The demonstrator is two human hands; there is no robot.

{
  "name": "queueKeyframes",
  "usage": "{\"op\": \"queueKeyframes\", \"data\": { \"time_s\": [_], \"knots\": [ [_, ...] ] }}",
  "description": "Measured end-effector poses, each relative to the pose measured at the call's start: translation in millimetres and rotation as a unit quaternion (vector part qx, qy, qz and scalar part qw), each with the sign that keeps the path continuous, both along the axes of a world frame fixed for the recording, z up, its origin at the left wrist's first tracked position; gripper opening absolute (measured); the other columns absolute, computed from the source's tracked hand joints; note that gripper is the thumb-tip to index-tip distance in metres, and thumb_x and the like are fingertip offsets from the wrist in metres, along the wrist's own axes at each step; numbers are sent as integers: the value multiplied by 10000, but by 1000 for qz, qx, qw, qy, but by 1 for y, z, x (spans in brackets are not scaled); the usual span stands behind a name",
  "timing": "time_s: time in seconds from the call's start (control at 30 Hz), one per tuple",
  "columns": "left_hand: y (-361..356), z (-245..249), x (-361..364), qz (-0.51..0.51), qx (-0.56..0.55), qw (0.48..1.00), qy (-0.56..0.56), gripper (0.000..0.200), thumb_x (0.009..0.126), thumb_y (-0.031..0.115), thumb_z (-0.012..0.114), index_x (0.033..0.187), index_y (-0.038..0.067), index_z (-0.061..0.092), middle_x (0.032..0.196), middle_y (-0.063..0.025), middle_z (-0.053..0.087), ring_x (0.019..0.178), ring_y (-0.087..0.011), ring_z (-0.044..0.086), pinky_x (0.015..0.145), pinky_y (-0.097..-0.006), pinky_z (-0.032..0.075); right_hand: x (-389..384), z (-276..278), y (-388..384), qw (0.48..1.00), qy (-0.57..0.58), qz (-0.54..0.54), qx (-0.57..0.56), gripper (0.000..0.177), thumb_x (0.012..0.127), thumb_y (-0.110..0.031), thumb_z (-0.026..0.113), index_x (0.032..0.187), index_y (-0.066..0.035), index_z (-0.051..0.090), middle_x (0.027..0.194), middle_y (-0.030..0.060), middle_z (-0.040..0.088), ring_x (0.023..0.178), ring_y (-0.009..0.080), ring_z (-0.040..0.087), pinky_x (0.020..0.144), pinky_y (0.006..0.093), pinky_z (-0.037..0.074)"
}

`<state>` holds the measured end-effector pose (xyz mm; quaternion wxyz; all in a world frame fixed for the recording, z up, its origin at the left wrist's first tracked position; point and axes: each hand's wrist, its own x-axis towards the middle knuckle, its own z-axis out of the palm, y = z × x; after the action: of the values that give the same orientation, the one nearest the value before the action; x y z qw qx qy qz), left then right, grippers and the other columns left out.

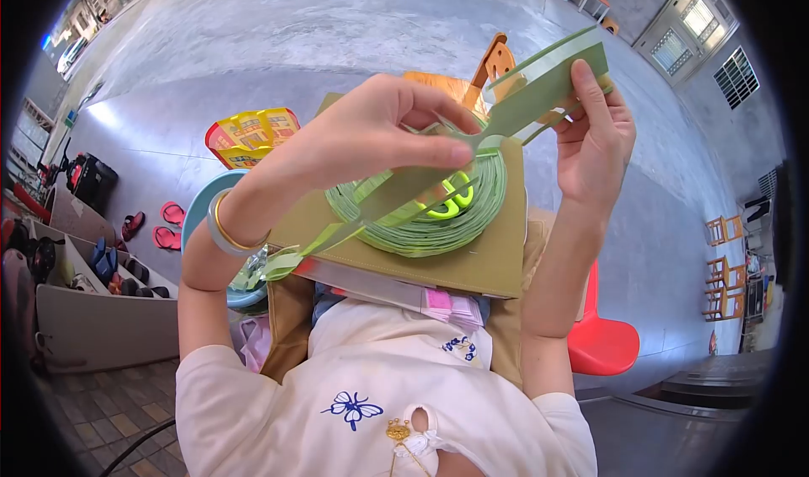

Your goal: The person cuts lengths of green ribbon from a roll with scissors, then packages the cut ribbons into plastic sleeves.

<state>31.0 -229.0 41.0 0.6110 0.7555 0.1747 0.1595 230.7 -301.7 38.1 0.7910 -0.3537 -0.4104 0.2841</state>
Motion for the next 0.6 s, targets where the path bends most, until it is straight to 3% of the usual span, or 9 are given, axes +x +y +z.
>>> {"op": "queueKeyframes", "data": {
  "time_s": [0.07, 0.17, 0.23, 0.3, 0.37, 0.43, 0.5, 0.57, 0.6],
  "knots": [
    [-3, 3, -3, -14, -14, 1000, 21, 222, 796, 122, 663, 957, -24, 618, 964, -99, 644, 820, -129, 610, 733, -227, 473, 5, -11, 3, 1000, 13, 16, -13, 133, 815, -114, 629, 873, 1, 598, 742, 71, 625, 611, 115, 605, 505, 257, 534],
    [-8, -3, -1, 31, 168, 977, -125, 107, 746, 65, 692, 820, -8, 669, 926, -64, 662, 838, -150, 619, 853, -291, 435, -4, -36, 16, 986, 99, 105, -87, 234, 808, -112, 636, 992, 0, 543, 842, 70, 617, 697, 108, 607, 544, 254, 534],
    [-12, -1, 3, 77, 310, 934, -161, 99, 732, 67, 699, 812, 11, 684, 874, -63, 670, 869, -172, 622, 906, -349, 400, -23, -53, 14, 966, 78, 186, -161, 371, 812, -148, 639, 1106, -8, 461, 922, 60, 606, 754, 104, 604, 578, 218, 518],
    [-11, -1, 2, 85, 339, 924, -157, 97, 724, 74, 705, 803, 20, 694, 828, -68, 674, 895, -189, 624, 947, -400, 363, -42, -67, 6, 940, 90, 276, -181, 426, 818, -182, 635, 1150, -11, 429, 992, 64, 583, 816, 115, 598, 646, 217, 505],
    [-4, 0, 2, 54, 256, 958, -117, 100, 723, 89, 711, 793, 19, 699, 789, -81, 675, 918, -201, 623, 975, -445, 324, -60, -79, 3, 933, 89, 300, -180, 468, 838, -250, 605, 1200, -42, 396, 1090, 58, 529, 936, 128, 553, 747, 253, 479],
    [-2, 5, 0, 96, 208, 970, -76, 120, 716, 114, 722, 781, 16, 701, 779, -80, 672, 911, -196, 625, 946, -405, 361, -73, -87, 4, 949, 77, 262, -158, 498, 872, -352, 548, 1258, -99, 361, 1215, 39, 443, 1116, 143, 469, 882, 327, 439],
    [3, 6, 0, 112, 175, 977, -49, 151, 720, 142, 724, 783, 7, 699, 771, -72, 670, 891, -178, 627, 883, -353, 406, -69, -84, 6, 904, 175, 388, -40, 502, 872, -324, 551, 1272, -106, 340, 1221, 49, 432, 1139, 169, 454, 935, 342, 402],
    [11, 3, 3, 101, 158, 982, -37, 194, 735, 171, 717, 799, -10, 692, 766, -56, 667, 858, -147, 628, 785, -290, 459, -73, -82, 7, 888, 193, 416, 38, 479, 862, -251, 563, 1257, -82, 350, 1189, 61, 450, 1109, 180, 475, 930, 338, 404],
    [12, 4, 5, 84, 125, 988, -23, 207, 746, 177, 707, 810, -19, 686, 771, -66, 665, 855, -138, 623, 731, -264, 459, -82, -81, 9, 907, 162, 386, 58, 454, 852, -192, 573, 1235, -56, 371, 1154, 70, 474, 1067, 178, 503, 899, 327, 423]
  ]
}}
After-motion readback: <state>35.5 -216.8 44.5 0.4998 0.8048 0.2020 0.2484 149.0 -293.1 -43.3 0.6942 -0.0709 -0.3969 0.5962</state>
